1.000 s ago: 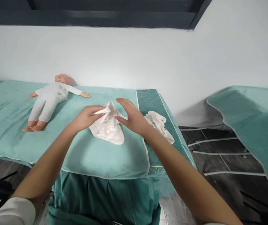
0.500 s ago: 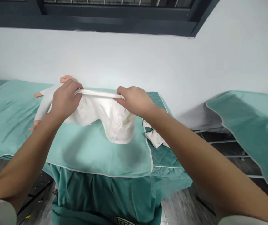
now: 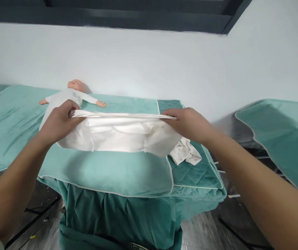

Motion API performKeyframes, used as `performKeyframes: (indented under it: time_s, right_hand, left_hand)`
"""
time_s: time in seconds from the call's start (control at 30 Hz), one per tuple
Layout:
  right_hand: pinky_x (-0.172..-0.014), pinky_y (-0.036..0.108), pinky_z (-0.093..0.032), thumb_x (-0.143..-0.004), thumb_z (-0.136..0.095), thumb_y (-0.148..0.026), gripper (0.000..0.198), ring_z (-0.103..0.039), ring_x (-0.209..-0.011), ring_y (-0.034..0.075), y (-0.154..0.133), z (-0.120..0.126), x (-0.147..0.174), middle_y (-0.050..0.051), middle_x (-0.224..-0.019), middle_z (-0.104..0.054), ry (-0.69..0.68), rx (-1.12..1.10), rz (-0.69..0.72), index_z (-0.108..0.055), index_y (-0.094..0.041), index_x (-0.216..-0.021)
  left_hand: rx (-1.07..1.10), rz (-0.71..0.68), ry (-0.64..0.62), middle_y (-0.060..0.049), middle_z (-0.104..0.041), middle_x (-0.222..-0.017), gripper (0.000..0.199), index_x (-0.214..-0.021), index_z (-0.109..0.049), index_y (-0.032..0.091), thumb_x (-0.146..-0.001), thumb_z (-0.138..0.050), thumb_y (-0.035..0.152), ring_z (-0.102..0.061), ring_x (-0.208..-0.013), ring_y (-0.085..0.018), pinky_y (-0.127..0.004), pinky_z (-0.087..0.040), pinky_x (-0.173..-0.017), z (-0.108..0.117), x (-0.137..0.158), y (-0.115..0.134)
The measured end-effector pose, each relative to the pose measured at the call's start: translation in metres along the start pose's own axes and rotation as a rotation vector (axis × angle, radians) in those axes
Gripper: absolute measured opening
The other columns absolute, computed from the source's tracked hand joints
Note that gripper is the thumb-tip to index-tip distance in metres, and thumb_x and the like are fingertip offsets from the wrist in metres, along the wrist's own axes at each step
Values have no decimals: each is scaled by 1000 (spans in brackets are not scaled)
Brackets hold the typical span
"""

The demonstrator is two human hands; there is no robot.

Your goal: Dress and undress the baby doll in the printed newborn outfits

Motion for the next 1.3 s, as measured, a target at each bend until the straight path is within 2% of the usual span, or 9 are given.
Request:
performKeyframes:
  time_s: [0.13, 0.23, 0.33, 0.4, 0.5, 0.63, 0.77, 0.93, 1.3]
  right_hand:
    - [-66, 35, -48, -93, -55, -54, 35, -68, -80, 26, 8, -7, -16, 5, -96, -78, -158, 98, -59, -78, -27, -100]
    - [-75, 38, -50, -94, -57, -48, 33, -68, -95, 30, 5, -33, -34, 7, -109, -77, -232, 287, -134, -77, -27, -109]
    - [-87, 45, -51, -97, -55, -29, 30, -66, -104, 34, -14, -82, -39, 17, -115, -73, -134, 474, -174, -72, -16, -118]
    - [-98, 48, -47, -94, -46, -9, 38, -59, -122, 37, -34, -123, -34, 23, -131, -66, 9, 506, -34, -66, -10, -127]
    - [-107, 47, -45, -98, -42, -14, 40, -55, -128, 34, -59, -183, -23, 20, -142, -60, -28, 286, 62, -62, -11, -132]
    - [-121, 52, -33, -103, -38, -28, 54, -37, -149, 38, -69, -228, -25, 24, -157, -47, 36, 86, -175, -49, -1, -147]
    - [-124, 61, -25, -103, -37, -37, 61, -32, -153, 43, -67, -237, -35, 27, -162, -39, 107, 79, -296, -48, 0, -149]
    - [-121, 66, -30, -101, -41, -37, 64, -30, -153, 43, -65, -230, -42, 22, -168, -31, 230, 125, -214, -40, -9, -158]
    - [-111, 71, -39, -105, -33, -48, 69, -30, -151, 47, -40, -222, -110, 18, -171, -26, 147, 197, -224, -32, -15, -165]
  left_hand:
    - [-159, 76, -145, -3, -68, -76, 23, -97, -63, 25, -82, -71, 41, -61, -65, -23, -33, -46, -63, -11, -18, -16]
    - [-297, 150, -183, -8, -73, -90, 30, -107, -64, 23, -86, -67, 45, -67, -80, -28, -38, -52, -74, -44, -27, -20]
    - [-456, 143, -88, -21, -68, -123, 30, -120, -63, 15, -93, -55, 27, -62, -117, -38, -50, -51, -95, -96, -17, -12]
    - [-439, 36, -49, -22, -60, -139, 36, -125, -62, 13, -94, -45, 13, -53, -133, -38, -53, -47, -106, -135, 1, -5]
    - [-255, -70, -193, -17, -63, -136, 41, -128, -63, 14, -96, -39, 9, -56, -131, -30, -44, -47, -112, -184, 26, -2]
    - [-230, 29, -199, -20, -57, -149, 42, -136, -59, 8, -99, -40, 16, -48, -143, -33, -48, -38, -122, -209, 31, -8]
    - [-262, 157, -190, -22, -49, -157, 52, -148, -50, 6, -99, -39, 21, -45, -146, -39, -54, -37, -121, -207, 16, -10]
    - [-224, 224, -147, -22, -33, -169, 62, -160, -37, 8, -98, -35, 20, -34, -154, -41, -58, -33, -124, -209, 3, -5]
    - [-203, 271, -180, -22, -20, -174, 65, -166, -26, 13, -101, -30, 21, -23, -160, -41, -64, -31, -123, -239, -61, -13]
Point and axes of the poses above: each hand's wrist, its own x-axis away from the middle knuckle, its own z-axis out of the back of the hand, y = z × x, the point moved 1 cm from there along -x, towards the middle knuckle
